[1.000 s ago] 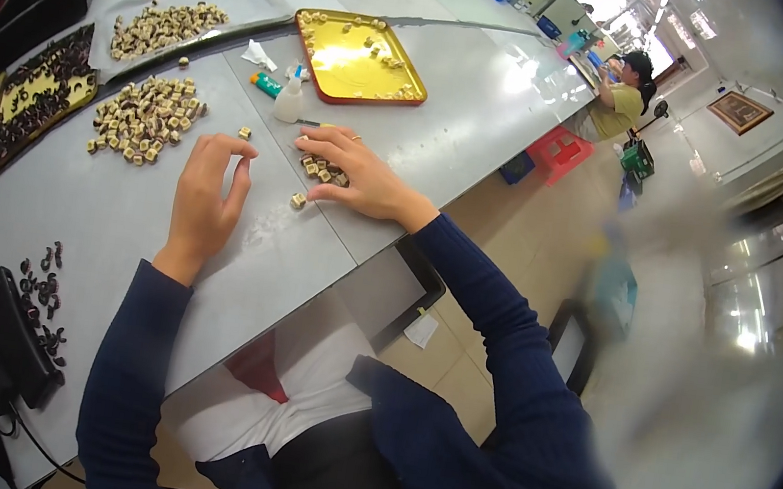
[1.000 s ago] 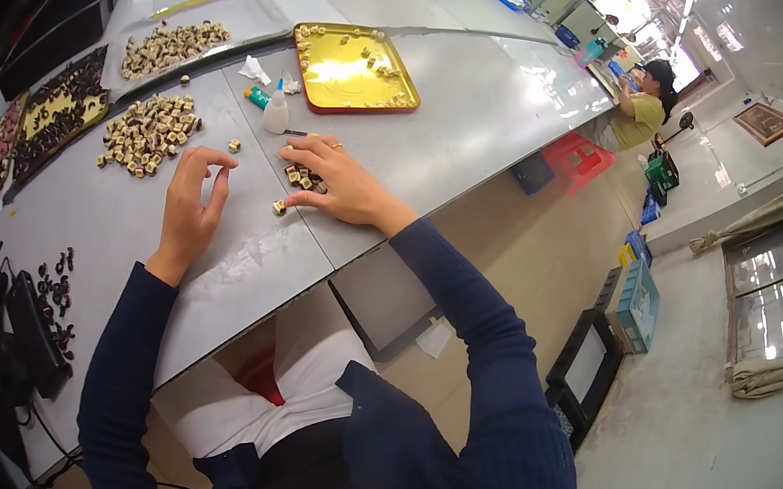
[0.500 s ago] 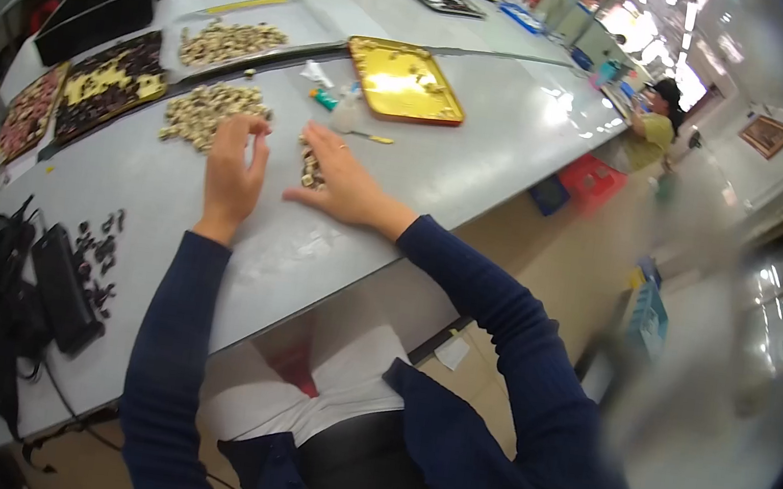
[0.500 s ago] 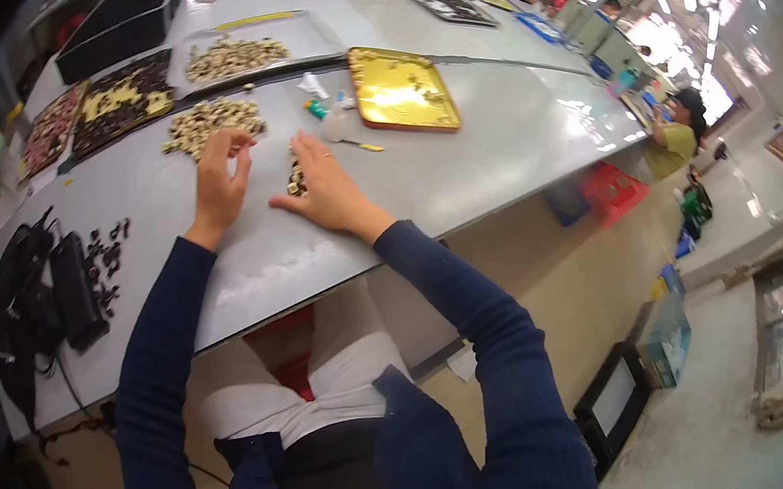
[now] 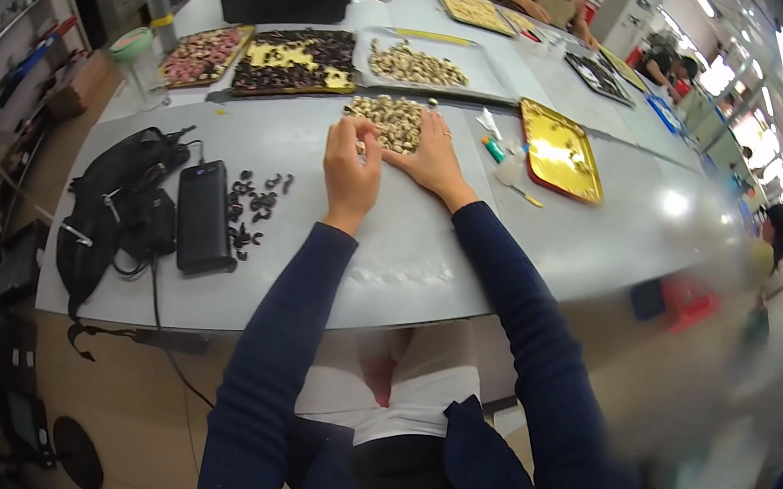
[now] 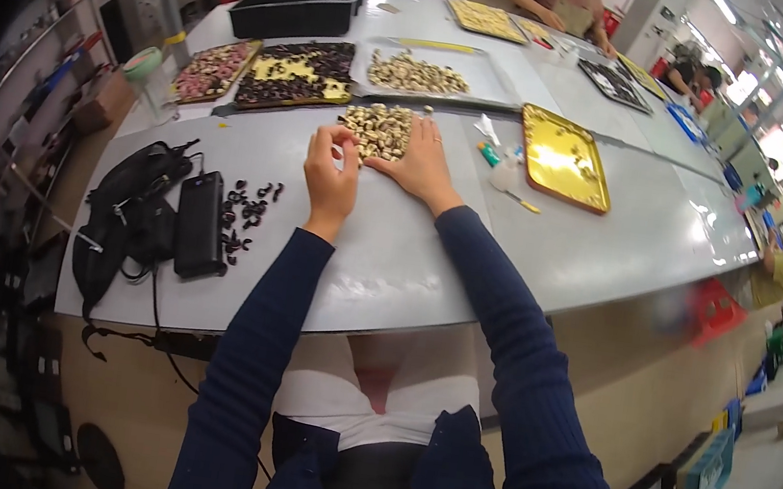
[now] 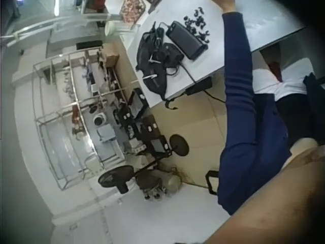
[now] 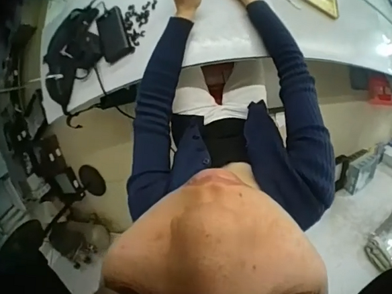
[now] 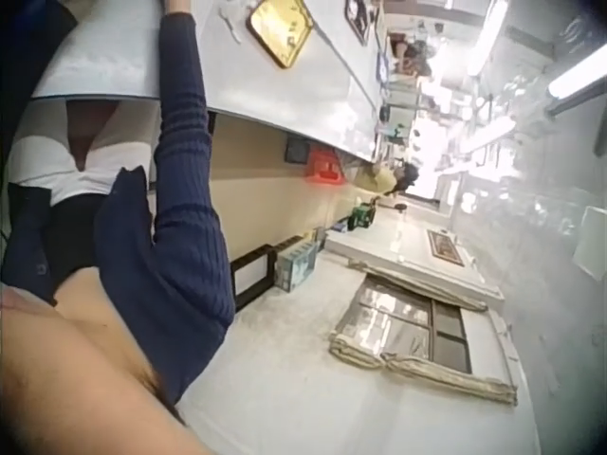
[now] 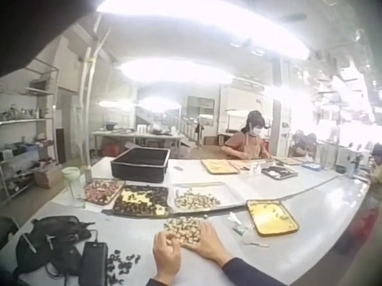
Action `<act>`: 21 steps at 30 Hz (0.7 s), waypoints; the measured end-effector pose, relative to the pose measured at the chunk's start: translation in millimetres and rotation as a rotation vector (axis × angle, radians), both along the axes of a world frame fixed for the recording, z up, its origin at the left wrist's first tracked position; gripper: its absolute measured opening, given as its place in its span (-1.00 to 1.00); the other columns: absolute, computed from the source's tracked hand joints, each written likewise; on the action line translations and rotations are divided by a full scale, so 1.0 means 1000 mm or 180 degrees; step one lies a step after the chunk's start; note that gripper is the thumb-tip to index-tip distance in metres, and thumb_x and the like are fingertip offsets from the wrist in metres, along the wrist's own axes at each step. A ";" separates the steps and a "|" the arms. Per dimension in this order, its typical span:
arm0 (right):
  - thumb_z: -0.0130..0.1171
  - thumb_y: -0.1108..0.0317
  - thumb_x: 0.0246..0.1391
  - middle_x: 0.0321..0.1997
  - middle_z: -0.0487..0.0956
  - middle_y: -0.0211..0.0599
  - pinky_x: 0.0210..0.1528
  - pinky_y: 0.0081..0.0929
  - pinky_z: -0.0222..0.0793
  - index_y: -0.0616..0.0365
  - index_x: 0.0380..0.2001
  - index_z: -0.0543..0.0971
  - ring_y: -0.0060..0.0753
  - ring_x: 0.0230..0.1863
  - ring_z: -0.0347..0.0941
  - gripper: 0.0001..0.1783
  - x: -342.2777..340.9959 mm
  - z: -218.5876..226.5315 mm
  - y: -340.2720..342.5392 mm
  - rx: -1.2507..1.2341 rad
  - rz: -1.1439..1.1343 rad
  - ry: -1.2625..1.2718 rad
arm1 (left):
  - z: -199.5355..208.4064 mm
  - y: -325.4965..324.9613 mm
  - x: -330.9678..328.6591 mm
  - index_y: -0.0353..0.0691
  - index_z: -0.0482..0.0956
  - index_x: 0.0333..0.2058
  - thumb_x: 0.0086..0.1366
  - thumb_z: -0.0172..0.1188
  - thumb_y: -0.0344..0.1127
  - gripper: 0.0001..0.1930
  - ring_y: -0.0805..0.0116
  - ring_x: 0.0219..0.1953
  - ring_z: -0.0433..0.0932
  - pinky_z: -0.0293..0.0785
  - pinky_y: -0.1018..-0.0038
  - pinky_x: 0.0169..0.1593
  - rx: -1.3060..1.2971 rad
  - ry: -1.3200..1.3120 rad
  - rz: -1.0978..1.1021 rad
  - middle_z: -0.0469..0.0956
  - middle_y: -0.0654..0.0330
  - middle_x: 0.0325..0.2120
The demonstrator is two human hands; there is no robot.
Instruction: The person applies glue from a bottle to plastic connectors, then attaches small metal inserts to them by hand at a production workbench.
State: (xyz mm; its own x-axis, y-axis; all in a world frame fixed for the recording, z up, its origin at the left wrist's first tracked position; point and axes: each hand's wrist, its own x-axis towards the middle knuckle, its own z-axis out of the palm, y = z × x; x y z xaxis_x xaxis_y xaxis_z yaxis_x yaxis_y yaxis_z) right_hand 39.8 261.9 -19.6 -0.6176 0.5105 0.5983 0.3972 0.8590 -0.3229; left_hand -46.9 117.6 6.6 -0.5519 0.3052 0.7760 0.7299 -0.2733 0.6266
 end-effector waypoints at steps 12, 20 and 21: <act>0.10 0.46 0.16 -0.14 0.52 -0.10 -0.13 -0.42 0.41 0.25 -0.22 0.46 -0.22 -0.11 0.50 -0.86 0.043 0.017 -0.010 -0.0104 0.0133 0.2116 | -0.001 -0.034 0.001 -0.24 0.41 -0.30 0.32 -0.04 -0.42 -0.94 0.33 -0.39 0.45 0.34 0.42 -0.35 -0.0151 -0.0080 0.0217 0.51 0.20 -0.43; 0.01 0.50 0.21 -0.46 0.63 -0.17 -0.47 -0.54 0.48 0.21 -0.24 0.54 -0.37 -0.46 0.63 -0.88 0.050 0.010 -0.010 -0.0929 0.0630 0.2249 | -0.003 -0.033 0.007 -0.27 0.41 -0.36 0.36 -0.12 -0.38 -0.84 0.23 -0.41 0.46 0.36 0.36 -0.33 -0.0607 0.0469 0.0438 0.49 0.13 -0.47; 0.01 0.50 0.21 -0.46 0.63 -0.17 -0.47 -0.54 0.48 0.21 -0.24 0.54 -0.37 -0.46 0.63 -0.88 0.050 0.008 -0.007 -0.0949 0.0612 0.2301 | -0.003 -0.032 0.008 -0.28 0.41 -0.36 0.36 -0.13 -0.39 -0.84 0.20 -0.41 0.46 0.37 0.34 -0.32 -0.0685 0.0611 0.0455 0.49 0.12 -0.47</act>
